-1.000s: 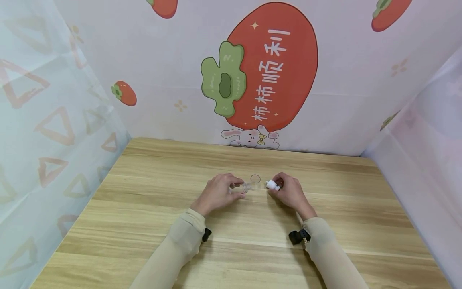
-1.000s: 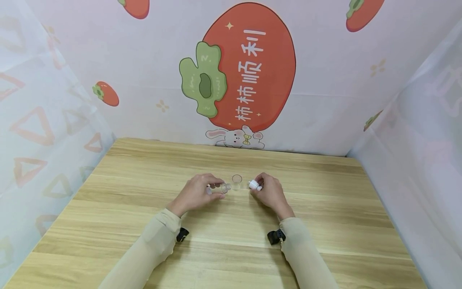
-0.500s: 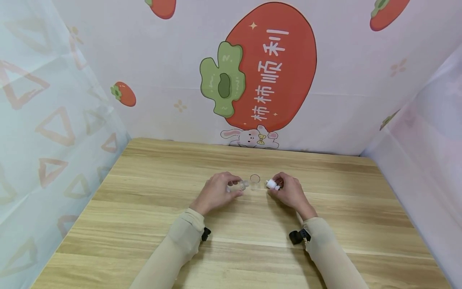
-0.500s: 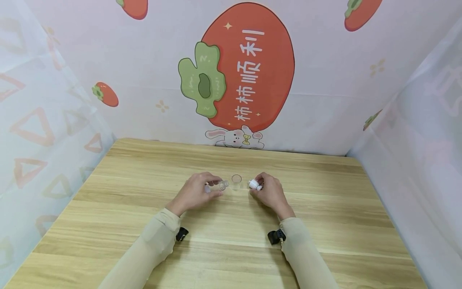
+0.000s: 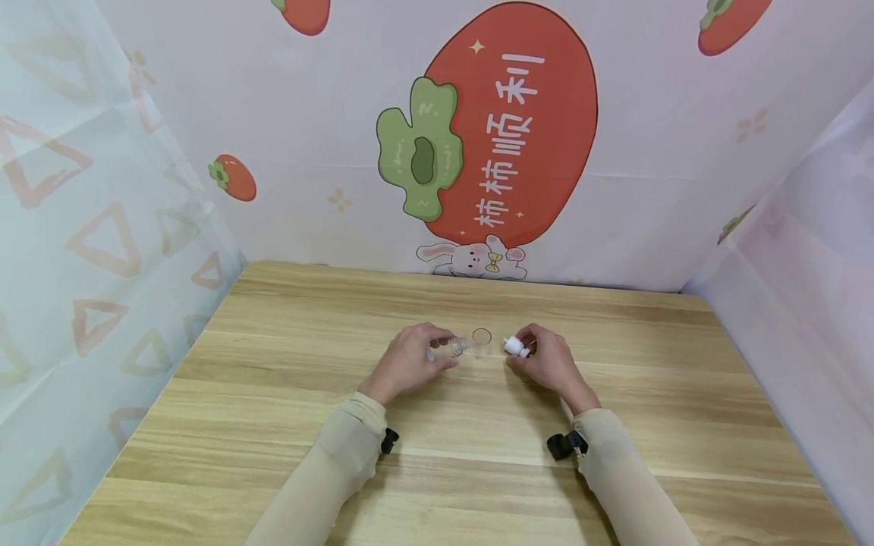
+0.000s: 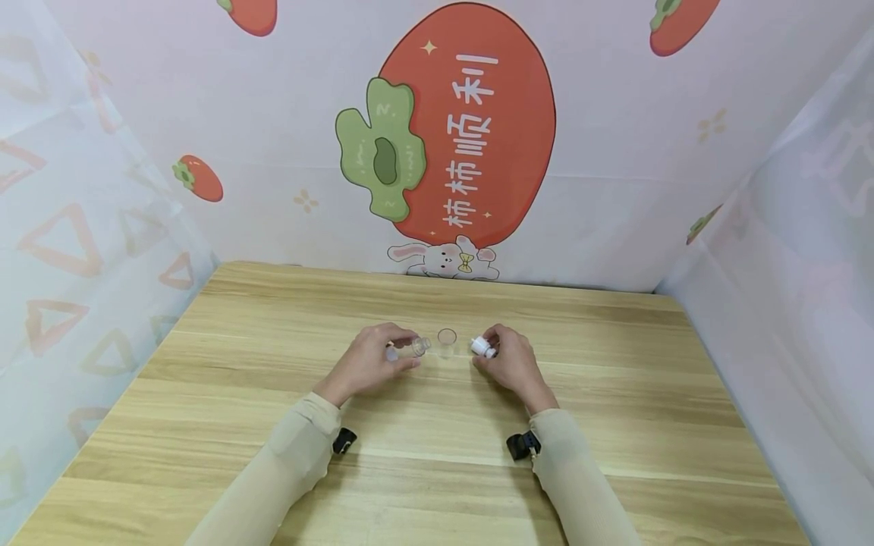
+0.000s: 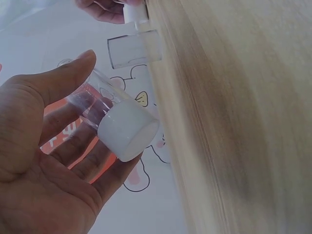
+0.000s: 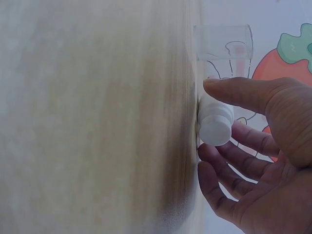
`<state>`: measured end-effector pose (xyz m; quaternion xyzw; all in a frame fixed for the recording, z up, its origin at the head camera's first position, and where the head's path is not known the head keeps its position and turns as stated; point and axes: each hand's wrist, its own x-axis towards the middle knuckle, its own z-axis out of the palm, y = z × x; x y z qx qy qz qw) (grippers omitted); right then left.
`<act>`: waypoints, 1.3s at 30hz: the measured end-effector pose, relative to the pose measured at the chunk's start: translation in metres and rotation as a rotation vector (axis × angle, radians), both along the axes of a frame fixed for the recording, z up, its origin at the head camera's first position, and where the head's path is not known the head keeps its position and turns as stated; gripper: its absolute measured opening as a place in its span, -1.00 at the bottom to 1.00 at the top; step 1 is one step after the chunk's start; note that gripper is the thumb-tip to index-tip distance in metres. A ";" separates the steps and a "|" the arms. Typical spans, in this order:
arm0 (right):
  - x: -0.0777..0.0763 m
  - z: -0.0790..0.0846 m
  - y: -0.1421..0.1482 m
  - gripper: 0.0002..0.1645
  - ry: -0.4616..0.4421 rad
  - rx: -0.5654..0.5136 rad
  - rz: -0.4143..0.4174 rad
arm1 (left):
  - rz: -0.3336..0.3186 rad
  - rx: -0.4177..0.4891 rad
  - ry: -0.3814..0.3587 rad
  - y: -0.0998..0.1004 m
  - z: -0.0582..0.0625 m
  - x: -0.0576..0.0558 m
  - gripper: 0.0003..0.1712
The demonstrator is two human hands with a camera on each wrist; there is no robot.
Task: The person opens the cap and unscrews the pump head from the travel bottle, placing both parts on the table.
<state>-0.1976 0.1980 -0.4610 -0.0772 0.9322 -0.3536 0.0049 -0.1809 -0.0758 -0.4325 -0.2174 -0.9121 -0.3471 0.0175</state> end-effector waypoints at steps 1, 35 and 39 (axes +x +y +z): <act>0.000 0.000 0.000 -0.55 -0.002 0.000 -0.002 | 0.000 0.004 -0.001 0.000 0.000 0.000 -0.57; 0.016 0.019 0.011 -0.42 -0.021 0.017 -0.015 | 0.137 0.299 -0.146 -0.001 -0.018 -0.015 -0.63; 0.018 0.020 0.011 -0.43 -0.019 0.014 -0.010 | 0.152 0.304 -0.167 0.000 -0.019 -0.016 -0.61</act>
